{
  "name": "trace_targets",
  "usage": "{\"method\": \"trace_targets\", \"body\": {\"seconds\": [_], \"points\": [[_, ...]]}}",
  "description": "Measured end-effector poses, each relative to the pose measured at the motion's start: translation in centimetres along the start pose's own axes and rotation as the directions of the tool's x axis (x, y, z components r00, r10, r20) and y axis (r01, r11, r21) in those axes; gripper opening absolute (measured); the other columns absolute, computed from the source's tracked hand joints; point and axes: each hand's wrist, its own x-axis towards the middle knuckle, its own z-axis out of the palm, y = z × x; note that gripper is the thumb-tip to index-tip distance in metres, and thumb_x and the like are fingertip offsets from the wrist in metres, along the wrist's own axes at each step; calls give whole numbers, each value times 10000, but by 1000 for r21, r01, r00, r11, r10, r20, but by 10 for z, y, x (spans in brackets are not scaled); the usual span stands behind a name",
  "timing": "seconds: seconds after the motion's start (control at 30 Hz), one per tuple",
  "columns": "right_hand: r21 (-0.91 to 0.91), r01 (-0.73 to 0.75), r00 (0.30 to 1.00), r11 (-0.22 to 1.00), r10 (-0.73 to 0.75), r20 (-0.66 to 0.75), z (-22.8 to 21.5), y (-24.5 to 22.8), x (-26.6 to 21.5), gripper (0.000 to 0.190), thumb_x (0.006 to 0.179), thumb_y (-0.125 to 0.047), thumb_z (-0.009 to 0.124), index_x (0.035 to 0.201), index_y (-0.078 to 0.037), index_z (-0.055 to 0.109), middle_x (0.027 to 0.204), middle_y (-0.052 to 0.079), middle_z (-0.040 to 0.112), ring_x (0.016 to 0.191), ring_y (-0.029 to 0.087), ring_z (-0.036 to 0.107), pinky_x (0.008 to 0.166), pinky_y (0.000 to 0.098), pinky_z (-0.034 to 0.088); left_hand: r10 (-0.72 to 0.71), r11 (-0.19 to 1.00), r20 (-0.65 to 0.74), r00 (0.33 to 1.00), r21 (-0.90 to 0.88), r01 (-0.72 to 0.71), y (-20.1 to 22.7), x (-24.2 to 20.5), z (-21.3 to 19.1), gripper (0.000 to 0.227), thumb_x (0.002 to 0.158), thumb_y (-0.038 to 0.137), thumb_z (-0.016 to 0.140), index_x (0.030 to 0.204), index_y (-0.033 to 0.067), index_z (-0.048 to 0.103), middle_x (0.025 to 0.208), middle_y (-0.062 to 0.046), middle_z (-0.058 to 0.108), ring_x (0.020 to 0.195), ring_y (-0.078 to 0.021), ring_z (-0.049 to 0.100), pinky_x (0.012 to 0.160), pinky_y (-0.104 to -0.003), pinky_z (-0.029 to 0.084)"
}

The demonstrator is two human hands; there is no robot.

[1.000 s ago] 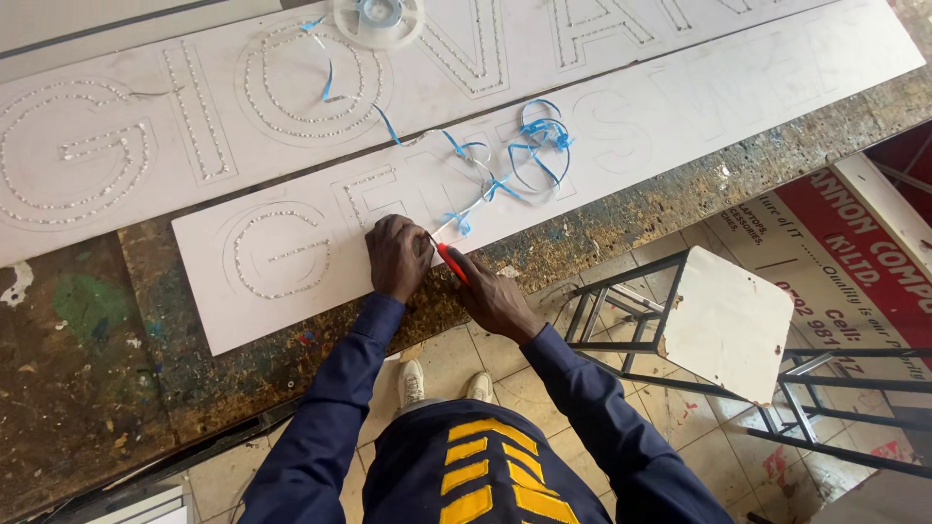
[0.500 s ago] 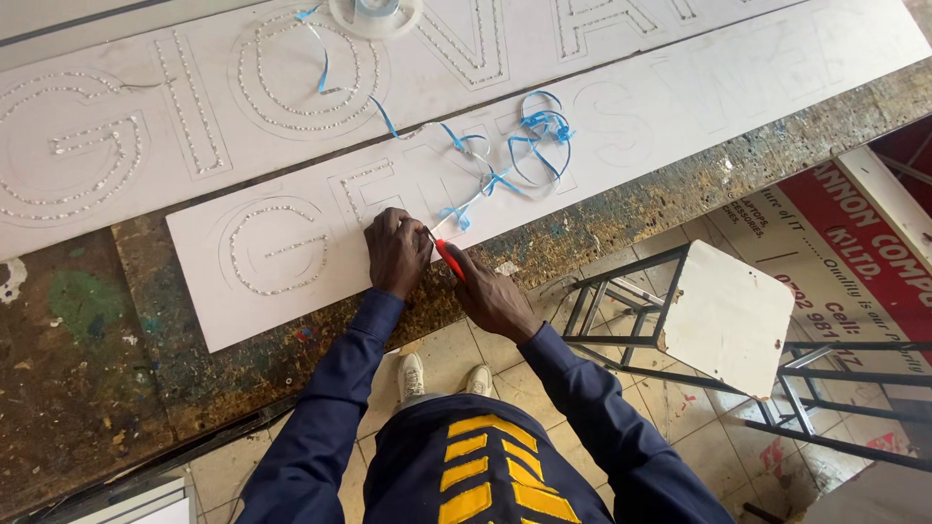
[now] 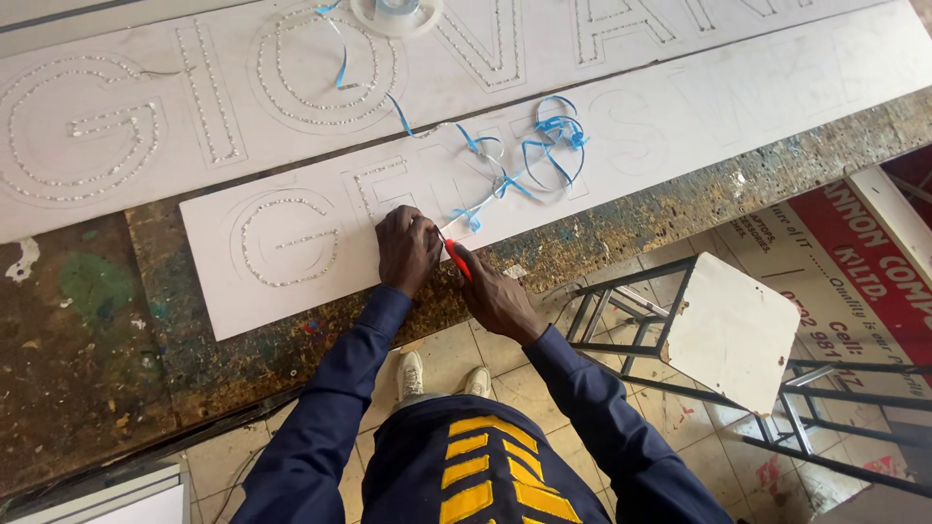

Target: The person places small clear beads into pre-drilled holes along the outline of letters on a white board. They use a red utility knife to cut a blue ribbon or wire and continue placing beads into the letter outlines.

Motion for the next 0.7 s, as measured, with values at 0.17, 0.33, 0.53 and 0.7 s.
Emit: {"method": "trace_targets", "body": {"seconds": [0.17, 0.33, 0.53, 0.7], "points": [[2, 19, 1000, 1000, -19, 9, -13, -15, 0, 650, 1087, -293, 534, 1716, -266, 374, 1388, 301, 719, 1055, 662, 728, 847, 788, 589, 0, 1000, 18, 1000, 0, 0, -2, 0, 2, 69, 1021, 217, 629, 975, 193, 584, 1147, -9, 490, 1235, -327, 612, 1032, -543, 487], [-2, 18, 999, 1000, -18, 37, -11, -10, 3, 643, 1086, -278, 546, 1705, -267, 373, 1370, 311, 723, 1049, 666, 730, 855, 798, 589, 2, 1000, 13, 1000, 15, -2, -9, -2, 10, 68, 999, 235, 649, 985, 202, 591, 1149, -15, 509, 1247, -330, 617, 1035, -547, 485], [3, -4, 997, 1000, 4, 71, -21, -25, 4, 648, 1096, -297, 515, 1720, -297, 338, 1382, 303, 716, 1082, 658, 722, 882, 801, 572, 12, 1000, 20, 1000, -11, -12, -13, -2, 12, 90, 972, 255, 678, 1004, 182, 636, 1167, -29, 544, 1224, -337, 631, 1028, -541, 497], [0, -9, 997, 1000, 9, 75, -17, -23, 7, 631, 1105, -306, 501, 1711, -276, 328, 1390, 327, 708, 1102, 673, 713, 894, 816, 554, -1, 1000, 22, 1000, 8, 0, -15, 0, 16, 113, 919, 273, 707, 970, 185, 657, 1137, -15, 556, 1211, -322, 644, 1031, -532, 494]]}}
